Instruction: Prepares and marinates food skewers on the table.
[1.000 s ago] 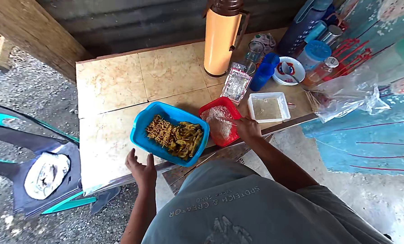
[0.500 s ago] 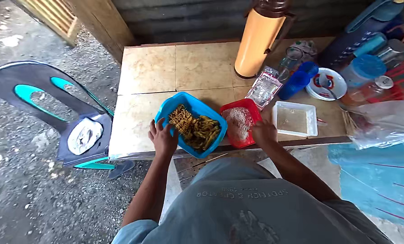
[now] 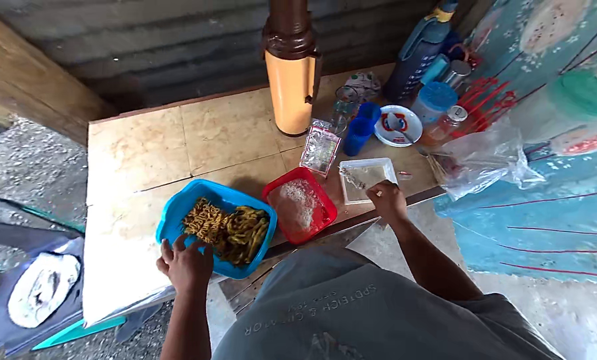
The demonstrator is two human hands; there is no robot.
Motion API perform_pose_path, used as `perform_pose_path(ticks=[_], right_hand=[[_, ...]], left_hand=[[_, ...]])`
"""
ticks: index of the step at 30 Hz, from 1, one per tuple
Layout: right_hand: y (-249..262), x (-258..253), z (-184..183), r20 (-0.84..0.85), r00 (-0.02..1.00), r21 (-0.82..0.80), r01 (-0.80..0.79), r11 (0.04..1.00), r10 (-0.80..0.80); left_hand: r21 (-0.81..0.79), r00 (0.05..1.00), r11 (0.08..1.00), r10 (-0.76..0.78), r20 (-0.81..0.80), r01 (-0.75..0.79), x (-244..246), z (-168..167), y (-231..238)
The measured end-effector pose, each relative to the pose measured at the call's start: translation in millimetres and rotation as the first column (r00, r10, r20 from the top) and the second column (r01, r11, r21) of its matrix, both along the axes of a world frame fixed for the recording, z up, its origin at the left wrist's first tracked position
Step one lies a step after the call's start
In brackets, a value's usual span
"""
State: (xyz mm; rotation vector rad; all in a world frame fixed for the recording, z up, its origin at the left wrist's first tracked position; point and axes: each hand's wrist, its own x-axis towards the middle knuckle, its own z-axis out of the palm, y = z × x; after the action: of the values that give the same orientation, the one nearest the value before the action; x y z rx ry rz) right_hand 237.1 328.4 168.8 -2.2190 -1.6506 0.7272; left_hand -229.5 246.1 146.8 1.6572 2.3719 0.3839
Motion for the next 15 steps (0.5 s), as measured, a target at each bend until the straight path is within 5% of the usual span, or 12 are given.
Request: perform_pose_path(ticks=[7, 11, 15], right_hand=[[17.7, -2.6, -25.1, 0.284, 0.958, -0.056, -0.013, 0.998, 0.029], [11.5, -5.4, -17.3, 0.15, 0.986, 0.135, -0.09, 0.987, 0.07], [0.2, -6.1, -7.2, 0.083, 0.996, 0.29, -0.031, 0.957, 0.007]], left_hand=[[-0.147, 0.996, 0.989, -0.004, -0.094, -0.01, -0.3, 8.4, 14.5], [-0.208, 0.997, 0.977, -0.049, -0.058, 0.036, -5.8, 16.4, 15.0], [-0.133, 0.988, 0.991, -0.011, 0.154, 0.032, -19.1, 26.9, 5.4]])
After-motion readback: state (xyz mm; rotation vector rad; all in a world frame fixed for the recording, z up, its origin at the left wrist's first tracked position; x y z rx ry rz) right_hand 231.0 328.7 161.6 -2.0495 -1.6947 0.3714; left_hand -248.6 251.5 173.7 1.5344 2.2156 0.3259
